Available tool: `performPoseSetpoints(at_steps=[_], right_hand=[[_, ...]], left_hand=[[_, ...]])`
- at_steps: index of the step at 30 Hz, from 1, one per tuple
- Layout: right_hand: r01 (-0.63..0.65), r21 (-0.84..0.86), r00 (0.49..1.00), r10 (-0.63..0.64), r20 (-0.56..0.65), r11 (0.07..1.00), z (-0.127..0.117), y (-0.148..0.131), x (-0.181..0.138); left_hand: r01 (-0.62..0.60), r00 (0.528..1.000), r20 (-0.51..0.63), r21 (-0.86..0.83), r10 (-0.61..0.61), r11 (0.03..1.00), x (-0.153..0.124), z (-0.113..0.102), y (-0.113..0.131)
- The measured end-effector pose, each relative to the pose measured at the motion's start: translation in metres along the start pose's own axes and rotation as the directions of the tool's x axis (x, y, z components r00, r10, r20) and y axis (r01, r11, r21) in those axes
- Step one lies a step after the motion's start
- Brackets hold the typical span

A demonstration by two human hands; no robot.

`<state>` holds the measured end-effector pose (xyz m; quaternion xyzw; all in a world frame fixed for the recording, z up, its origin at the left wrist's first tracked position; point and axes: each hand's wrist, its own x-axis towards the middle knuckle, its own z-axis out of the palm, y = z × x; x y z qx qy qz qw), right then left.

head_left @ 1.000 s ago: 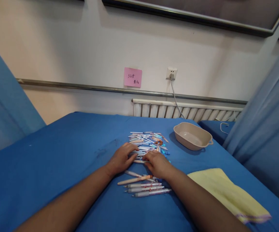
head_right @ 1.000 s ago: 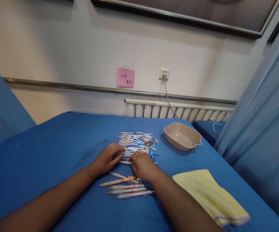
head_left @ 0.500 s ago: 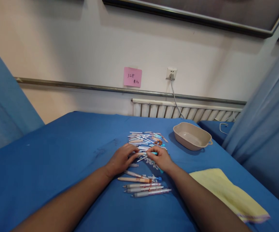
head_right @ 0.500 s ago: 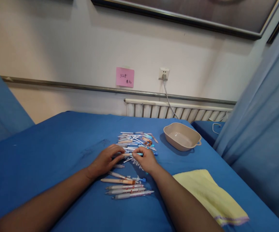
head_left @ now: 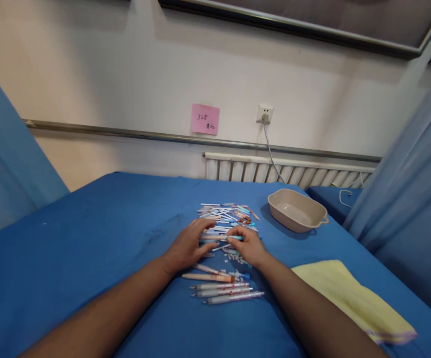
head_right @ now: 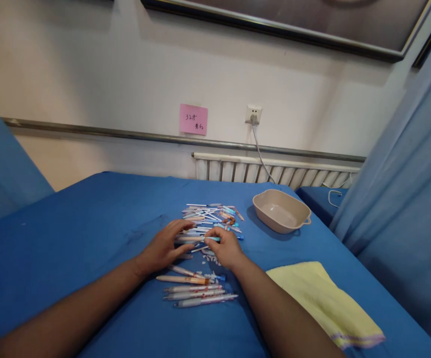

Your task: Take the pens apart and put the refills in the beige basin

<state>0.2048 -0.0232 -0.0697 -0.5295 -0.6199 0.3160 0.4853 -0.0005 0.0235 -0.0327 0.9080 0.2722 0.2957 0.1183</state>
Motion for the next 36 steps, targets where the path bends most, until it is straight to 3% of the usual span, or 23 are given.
performPoseSetpoints(at_steps=[2,7,13,22,30,36], right_hand=[[0.007,-0.008,1.000,-0.007,-0.021,1.000,-0.001,-0.001,0.000],[0.038,-0.047,0.998,-0.040,-0.041,0.998,-0.003,-0.003,0.000],[0.044,-0.043,0.998,-0.045,-0.034,0.998,-0.003,-0.003,-0.001],[0.003,-0.027,0.998,-0.004,-0.056,1.000,-0.024,0.011,0.006],[-0.004,-0.163,1.000,0.007,0.020,0.987,-0.043,0.014,0.009],[-0.004,-0.245,1.000,0.010,0.020,0.969,-0.040,0.017,0.009]], left_hand=[[-0.024,0.999,0.023,-0.002,0.024,1.000,0.000,0.000,-0.001],[0.056,0.995,0.078,0.008,-0.056,0.998,0.000,0.000,-0.003],[-0.035,0.998,0.047,-0.001,0.035,0.999,0.000,-0.001,0.000],[0.143,0.985,0.096,0.026,-0.145,0.989,0.000,-0.012,-0.005],[0.164,0.981,-0.100,-0.034,-0.167,0.986,-0.004,-0.018,-0.015],[0.266,0.922,-0.247,-0.157,-0.299,0.951,-0.003,-0.019,-0.015]])
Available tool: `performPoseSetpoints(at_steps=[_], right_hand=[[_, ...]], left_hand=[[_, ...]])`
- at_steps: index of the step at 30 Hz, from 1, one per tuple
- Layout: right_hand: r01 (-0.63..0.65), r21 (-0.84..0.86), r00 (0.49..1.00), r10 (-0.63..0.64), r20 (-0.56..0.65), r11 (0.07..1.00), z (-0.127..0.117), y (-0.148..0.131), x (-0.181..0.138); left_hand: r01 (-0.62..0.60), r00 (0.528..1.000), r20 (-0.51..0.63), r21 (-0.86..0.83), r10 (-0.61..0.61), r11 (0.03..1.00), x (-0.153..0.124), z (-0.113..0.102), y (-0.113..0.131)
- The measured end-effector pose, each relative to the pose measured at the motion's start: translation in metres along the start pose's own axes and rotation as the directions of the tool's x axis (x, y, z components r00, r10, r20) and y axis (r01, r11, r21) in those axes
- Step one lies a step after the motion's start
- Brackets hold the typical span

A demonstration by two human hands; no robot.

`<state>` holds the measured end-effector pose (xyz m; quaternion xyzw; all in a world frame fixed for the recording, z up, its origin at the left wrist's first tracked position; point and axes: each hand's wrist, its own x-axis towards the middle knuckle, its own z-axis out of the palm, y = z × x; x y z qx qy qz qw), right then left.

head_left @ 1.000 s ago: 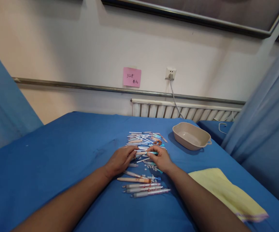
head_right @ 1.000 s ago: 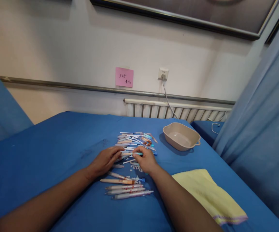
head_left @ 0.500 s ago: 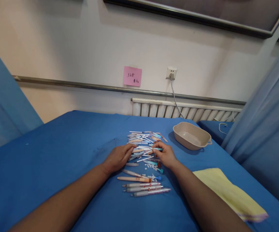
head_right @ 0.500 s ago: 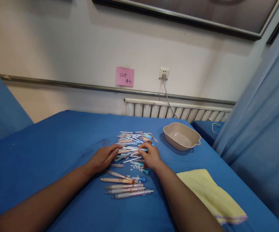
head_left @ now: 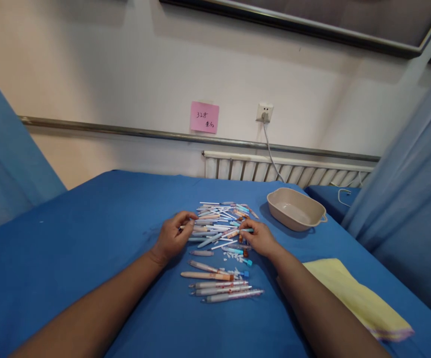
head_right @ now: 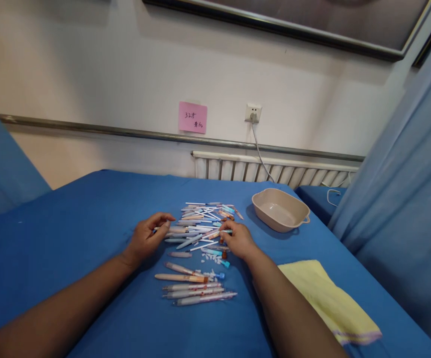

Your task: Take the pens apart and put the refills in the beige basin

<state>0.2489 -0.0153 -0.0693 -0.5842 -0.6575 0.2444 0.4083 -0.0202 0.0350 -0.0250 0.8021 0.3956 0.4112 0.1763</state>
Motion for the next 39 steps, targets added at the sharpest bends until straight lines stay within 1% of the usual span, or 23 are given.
performPoseSetpoints(at_steps=[3,6,9,14,16,18,20,21,22,24,26,27,29,35,37,39], right_hand=[[0.009,-0.040,1.000,-0.009,0.000,0.999,0.004,0.001,-0.001],[0.042,-0.093,0.999,-0.043,-0.013,0.995,0.007,-0.002,-0.003],[0.076,-0.110,0.997,-0.077,-0.004,0.991,0.010,-0.007,-0.006],[0.157,-0.157,0.988,-0.155,0.025,0.975,0.015,-0.013,-0.007],[0.182,-0.179,0.983,-0.178,0.035,0.967,0.016,-0.015,-0.007],[0.205,-0.207,0.979,-0.195,0.067,0.957,0.015,-0.017,-0.008],[0.236,-0.251,0.970,-0.212,0.117,0.939,0.012,-0.019,-0.009],[0.255,-0.277,0.964,-0.222,0.145,0.926,0.010,-0.020,-0.010],[0.275,-0.302,0.957,-0.231,0.174,0.913,0.008,-0.021,-0.011],[0.316,-0.341,0.941,-0.245,0.234,0.885,0.004,-0.022,-0.013],[0.346,-0.360,0.926,-0.253,0.280,0.866,0.002,-0.022,-0.014],[0.355,-0.364,0.921,-0.257,0.292,0.861,0.001,-0.021,-0.014],[0.365,-0.367,0.919,-0.266,0.292,0.856,0.003,-0.020,-0.013],[0.388,-0.408,0.915,-0.294,0.276,0.826,0.013,-0.019,-0.008],[0.399,-0.408,0.911,-0.303,0.281,0.821,0.013,-0.020,-0.009],[0.403,-0.396,0.909,-0.311,0.277,0.825,0.012,-0.020,-0.010]], left_hand=[[0.036,0.997,-0.074,0.003,-0.035,0.999,0.002,-0.001,-0.003],[0.057,0.993,-0.108,0.019,-0.054,0.998,0.005,-0.003,-0.008],[0.062,0.990,-0.125,0.012,-0.060,0.998,0.006,-0.004,-0.015],[0.120,0.976,-0.171,-0.104,-0.137,0.987,0.009,-0.002,-0.024],[0.125,0.976,-0.160,-0.138,-0.147,0.983,0.009,-0.002,-0.024],[0.103,0.989,-0.096,-0.103,-0.113,0.989,0.008,-0.002,-0.020],[0.030,0.999,0.038,-0.022,-0.029,0.999,0.006,-0.002,-0.012],[-0.028,0.992,0.124,0.020,0.026,0.999,0.005,-0.001,-0.008],[-0.098,0.975,0.207,0.060,0.084,0.993,0.003,-0.001,-0.003],[-0.241,0.917,0.354,0.122,0.184,0.963,0.001,0.000,0.005],[-0.350,0.856,0.450,0.142,0.254,0.926,0.001,0.001,0.009],[-0.384,0.831,0.482,0.137,0.277,0.913,0.002,0.001,0.010],[-0.414,0.800,0.520,0.116,0.300,0.903,0.003,0.001,0.009],[-0.430,0.763,0.578,0.119,0.290,0.895,0.005,0.001,0.010],[-0.445,0.738,0.608,0.113,0.292,0.889,0.004,0.000,0.012],[-0.453,0.726,0.619,0.106,0.297,0.885,0.004,0.000,0.013]])
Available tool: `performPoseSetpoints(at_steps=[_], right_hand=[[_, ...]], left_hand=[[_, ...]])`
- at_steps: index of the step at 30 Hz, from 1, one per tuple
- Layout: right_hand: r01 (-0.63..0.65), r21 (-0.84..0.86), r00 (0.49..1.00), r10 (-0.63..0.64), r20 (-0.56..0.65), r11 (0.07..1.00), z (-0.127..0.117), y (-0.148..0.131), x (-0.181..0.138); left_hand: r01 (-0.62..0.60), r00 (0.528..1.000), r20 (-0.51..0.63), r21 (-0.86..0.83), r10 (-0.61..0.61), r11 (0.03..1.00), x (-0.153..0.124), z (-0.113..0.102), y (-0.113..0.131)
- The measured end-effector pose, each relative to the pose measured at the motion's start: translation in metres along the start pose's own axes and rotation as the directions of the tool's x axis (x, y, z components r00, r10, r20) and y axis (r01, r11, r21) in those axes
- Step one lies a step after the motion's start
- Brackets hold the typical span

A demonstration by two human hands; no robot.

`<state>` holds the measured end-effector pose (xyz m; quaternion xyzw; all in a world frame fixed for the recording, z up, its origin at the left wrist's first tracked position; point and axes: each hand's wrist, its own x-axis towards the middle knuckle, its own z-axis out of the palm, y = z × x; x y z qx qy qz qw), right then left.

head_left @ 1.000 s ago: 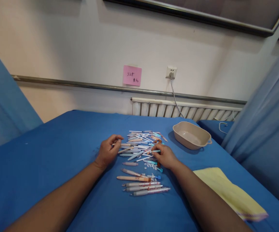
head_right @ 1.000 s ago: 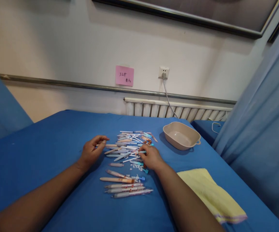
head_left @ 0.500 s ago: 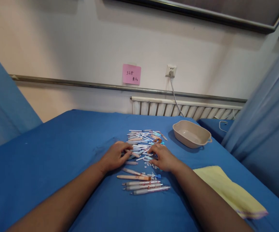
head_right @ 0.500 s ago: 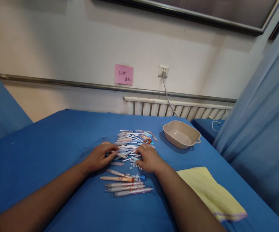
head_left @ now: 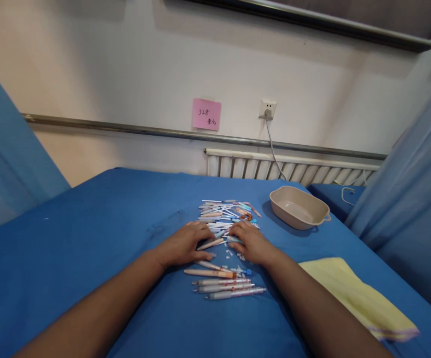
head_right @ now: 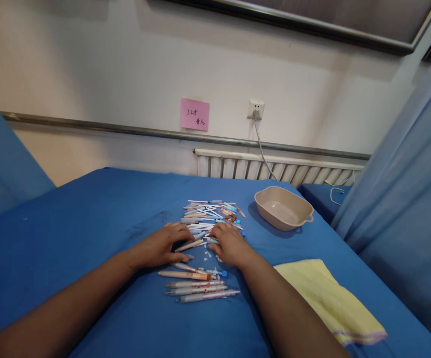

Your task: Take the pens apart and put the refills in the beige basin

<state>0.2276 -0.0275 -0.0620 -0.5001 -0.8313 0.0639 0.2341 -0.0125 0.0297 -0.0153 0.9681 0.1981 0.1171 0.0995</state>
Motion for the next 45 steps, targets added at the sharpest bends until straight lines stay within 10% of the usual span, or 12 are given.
performPoseSetpoints(at_steps=[21,37,45], right_hand=[[-0.046,-0.024,0.997,0.045,-0.057,0.999,0.020,0.013,0.028],[-0.068,-0.047,0.977,0.057,-0.204,0.997,0.007,0.003,0.032],[-0.160,0.162,0.974,0.182,-0.135,0.974,0.006,-0.039,-0.001]], left_hand=[[-0.035,0.999,-0.031,0.233,0.044,0.972,0.016,0.015,-0.015],[0.104,0.974,-0.200,-0.040,-0.110,0.994,0.010,0.015,-0.018],[0.112,0.990,0.114,-0.249,-0.086,0.962,-0.017,0.003,0.023]])
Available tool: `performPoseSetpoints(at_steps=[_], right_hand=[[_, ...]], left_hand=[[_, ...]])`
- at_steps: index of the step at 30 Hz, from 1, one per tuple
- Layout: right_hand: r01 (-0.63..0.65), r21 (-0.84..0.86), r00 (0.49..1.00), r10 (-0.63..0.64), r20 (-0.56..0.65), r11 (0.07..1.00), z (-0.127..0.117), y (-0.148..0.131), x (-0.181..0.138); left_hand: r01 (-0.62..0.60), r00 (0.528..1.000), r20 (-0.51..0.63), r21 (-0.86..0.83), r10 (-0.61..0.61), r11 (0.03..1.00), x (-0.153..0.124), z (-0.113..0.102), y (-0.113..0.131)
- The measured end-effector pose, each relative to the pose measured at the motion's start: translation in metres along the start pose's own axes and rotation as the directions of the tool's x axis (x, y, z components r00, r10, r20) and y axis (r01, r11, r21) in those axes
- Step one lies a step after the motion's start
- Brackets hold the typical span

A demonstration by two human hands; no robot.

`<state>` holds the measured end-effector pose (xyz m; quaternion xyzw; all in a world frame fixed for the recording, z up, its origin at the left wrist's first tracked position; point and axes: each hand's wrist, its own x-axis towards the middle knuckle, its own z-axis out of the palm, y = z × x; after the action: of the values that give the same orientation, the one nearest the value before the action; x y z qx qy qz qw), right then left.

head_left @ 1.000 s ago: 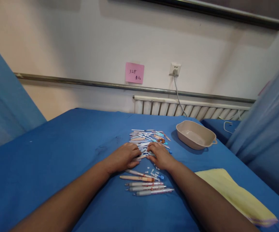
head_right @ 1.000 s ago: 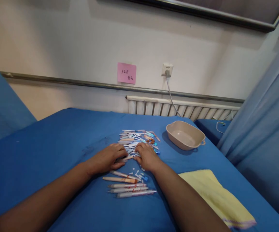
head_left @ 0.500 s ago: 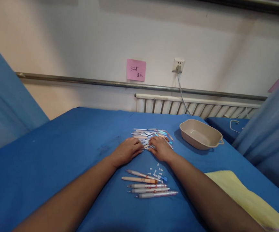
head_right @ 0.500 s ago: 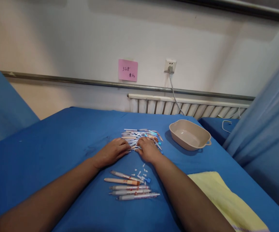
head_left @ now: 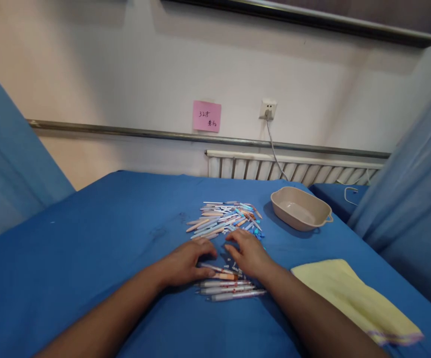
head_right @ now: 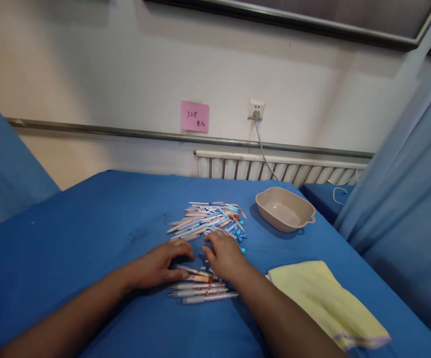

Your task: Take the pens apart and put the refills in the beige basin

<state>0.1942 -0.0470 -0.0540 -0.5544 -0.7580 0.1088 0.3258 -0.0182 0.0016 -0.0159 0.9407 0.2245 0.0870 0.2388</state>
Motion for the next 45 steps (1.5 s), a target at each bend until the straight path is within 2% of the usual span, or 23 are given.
performPoseSetpoints(at_steps=[4,9,15,21,25,29,33,38,40,43,45], right_hand=[[-0.089,0.108,0.995,0.084,0.057,0.990,0.004,-0.004,-0.009],[-0.058,0.176,0.993,0.038,0.116,0.983,0.008,0.003,-0.004],[0.028,0.138,0.985,-0.051,0.163,0.990,0.012,0.010,-0.002],[0.141,-0.027,0.973,-0.134,0.190,0.990,0.010,0.005,-0.001],[0.161,-0.075,0.974,-0.146,0.171,0.984,0.008,0.005,0.000],[0.085,0.029,0.989,-0.088,0.115,0.996,0.011,0.010,0.001],[0.053,0.131,0.992,-0.067,0.102,0.990,0.015,0.011,0.001],[0.062,0.172,0.993,-0.077,0.086,0.983,0.016,0.008,0.000],[0.063,0.168,0.995,-0.075,0.065,0.984,0.015,0.008,-0.001],[0.084,0.140,0.994,-0.092,0.052,0.987,0.014,0.008,-0.001],[0.091,0.126,0.994,-0.098,0.051,0.988,0.013,0.008,-0.002]], left_hand=[[0.082,0.996,0.018,0.077,-0.084,0.994,-0.002,0.007,0.006],[0.188,0.982,-0.033,0.131,-0.185,0.974,0.002,0.013,0.007],[0.134,0.975,-0.199,0.165,-0.100,0.977,0.010,0.025,0.000],[0.107,0.973,-0.211,0.066,-0.091,0.992,0.009,0.024,-0.008],[0.075,0.981,-0.186,0.051,-0.064,0.996,0.002,0.019,-0.019],[0.074,0.973,-0.221,0.062,-0.059,0.995,0.003,0.020,-0.027],[0.038,0.957,-0.289,0.036,-0.026,0.999,0.004,0.022,-0.021],[0.006,0.926,-0.379,0.005,-0.004,1.000,0.005,0.022,-0.012],[0.040,0.929,-0.369,-0.010,-0.040,0.999,0.006,0.021,-0.012],[0.144,0.937,-0.311,-0.068,-0.158,0.987,0.007,0.019,-0.013],[0.149,0.931,-0.324,-0.086,-0.169,0.985,0.007,0.019,-0.013]])
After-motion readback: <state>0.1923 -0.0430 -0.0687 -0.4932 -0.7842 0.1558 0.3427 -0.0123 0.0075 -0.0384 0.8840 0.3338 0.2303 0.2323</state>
